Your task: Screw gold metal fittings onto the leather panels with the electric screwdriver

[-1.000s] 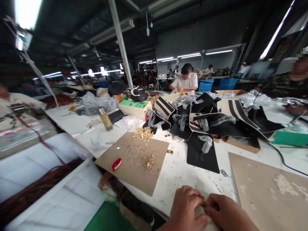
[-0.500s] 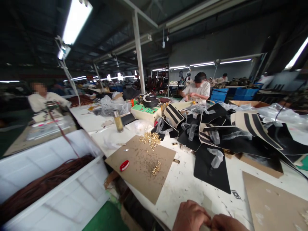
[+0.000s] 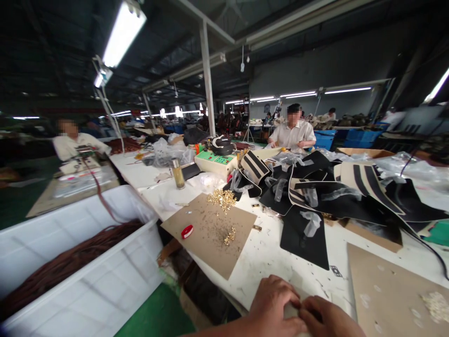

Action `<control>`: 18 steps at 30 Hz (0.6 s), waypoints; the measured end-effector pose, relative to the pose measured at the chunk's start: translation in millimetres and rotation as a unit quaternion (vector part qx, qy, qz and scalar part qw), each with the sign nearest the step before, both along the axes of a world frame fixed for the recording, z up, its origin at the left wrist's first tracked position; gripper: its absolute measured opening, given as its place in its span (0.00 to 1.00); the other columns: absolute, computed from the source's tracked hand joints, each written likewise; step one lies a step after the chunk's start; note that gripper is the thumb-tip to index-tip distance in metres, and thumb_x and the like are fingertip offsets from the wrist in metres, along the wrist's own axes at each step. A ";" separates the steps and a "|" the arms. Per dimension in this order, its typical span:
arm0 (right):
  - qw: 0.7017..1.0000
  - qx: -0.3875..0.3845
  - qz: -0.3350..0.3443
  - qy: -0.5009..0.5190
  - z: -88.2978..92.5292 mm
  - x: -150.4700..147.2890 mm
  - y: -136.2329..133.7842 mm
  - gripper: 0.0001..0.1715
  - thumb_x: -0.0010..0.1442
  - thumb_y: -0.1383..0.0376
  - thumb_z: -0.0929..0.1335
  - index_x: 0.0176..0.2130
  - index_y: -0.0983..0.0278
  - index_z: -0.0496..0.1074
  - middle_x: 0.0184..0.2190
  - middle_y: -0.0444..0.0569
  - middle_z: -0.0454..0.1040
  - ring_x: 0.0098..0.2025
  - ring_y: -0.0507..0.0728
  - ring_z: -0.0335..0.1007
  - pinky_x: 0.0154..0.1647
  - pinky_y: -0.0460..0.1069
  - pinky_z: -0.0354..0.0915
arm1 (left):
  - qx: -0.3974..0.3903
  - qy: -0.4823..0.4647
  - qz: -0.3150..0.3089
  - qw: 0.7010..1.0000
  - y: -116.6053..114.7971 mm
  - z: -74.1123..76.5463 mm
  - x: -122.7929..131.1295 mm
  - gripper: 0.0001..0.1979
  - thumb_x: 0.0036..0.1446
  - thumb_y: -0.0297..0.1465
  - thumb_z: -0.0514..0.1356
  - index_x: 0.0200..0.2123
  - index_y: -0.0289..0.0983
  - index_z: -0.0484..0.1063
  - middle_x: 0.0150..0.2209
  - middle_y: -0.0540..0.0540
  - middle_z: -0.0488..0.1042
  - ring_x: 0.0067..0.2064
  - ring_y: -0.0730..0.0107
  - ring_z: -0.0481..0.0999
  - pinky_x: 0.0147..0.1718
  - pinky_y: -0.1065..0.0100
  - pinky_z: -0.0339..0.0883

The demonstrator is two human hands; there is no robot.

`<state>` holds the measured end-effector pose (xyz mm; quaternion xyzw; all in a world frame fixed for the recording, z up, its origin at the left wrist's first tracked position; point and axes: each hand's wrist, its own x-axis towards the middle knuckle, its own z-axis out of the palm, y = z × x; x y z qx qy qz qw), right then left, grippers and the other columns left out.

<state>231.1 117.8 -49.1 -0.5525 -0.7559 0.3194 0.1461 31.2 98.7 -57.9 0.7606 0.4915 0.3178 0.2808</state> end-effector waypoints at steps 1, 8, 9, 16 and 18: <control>1.000 0.005 -0.006 -0.003 -3.8 -0.2 -0.6 0.19 0.60 0.49 0.66 0.28 0.55 0.78 0.28 0.48 0.82 0.35 0.64 0.80 0.37 0.53 0.71 | 0.002 -0.004 0.001 1.000 -0.9 -0.4 0.1 0.19 0.48 0.45 0.75 0.41 0.44 0.82 0.47 0.44 0.84 0.54 0.48 0.78 0.55 0.51 0.68; 0.999 0.016 -0.012 -0.029 -6.8 -1.0 1.7 0.15 0.60 0.56 0.66 0.27 0.58 0.75 0.26 0.45 0.79 0.33 0.60 0.77 0.34 0.50 0.64 | 0.013 -0.016 0.010 1.000 -3.7 -3.9 0.5 0.20 0.49 0.42 0.75 0.44 0.43 0.81 0.47 0.44 0.83 0.55 0.48 0.77 0.56 0.51 0.67; 0.999 0.012 -0.007 -0.034 -3.2 -1.5 3.8 0.14 0.60 0.56 0.66 0.26 0.58 0.75 0.26 0.46 0.79 0.33 0.60 0.76 0.34 0.50 0.63 | 0.014 -0.017 0.010 1.000 -3.7 -3.8 0.7 0.20 0.49 0.42 0.75 0.44 0.43 0.81 0.47 0.44 0.83 0.55 0.48 0.77 0.56 0.51 0.67; 0.997 -0.012 0.045 -0.059 13.9 -5.2 16.5 0.10 0.55 0.59 0.69 0.25 0.58 0.75 0.27 0.46 0.80 0.33 0.61 0.77 0.34 0.50 0.63 | 0.014 0.005 0.011 1.000 -0.2 -3.3 1.6 0.19 0.46 0.42 0.76 0.41 0.43 0.79 0.44 0.44 0.83 0.52 0.48 0.78 0.54 0.51 0.69; 0.998 -0.005 0.031 -0.047 8.6 -2.6 12.3 0.12 0.57 0.55 0.69 0.26 0.57 0.76 0.28 0.47 0.81 0.34 0.62 0.79 0.35 0.50 0.67 | 0.016 0.014 0.009 1.000 1.4 -2.8 1.1 0.20 0.46 0.43 0.76 0.40 0.42 0.79 0.44 0.44 0.83 0.51 0.48 0.78 0.52 0.52 0.70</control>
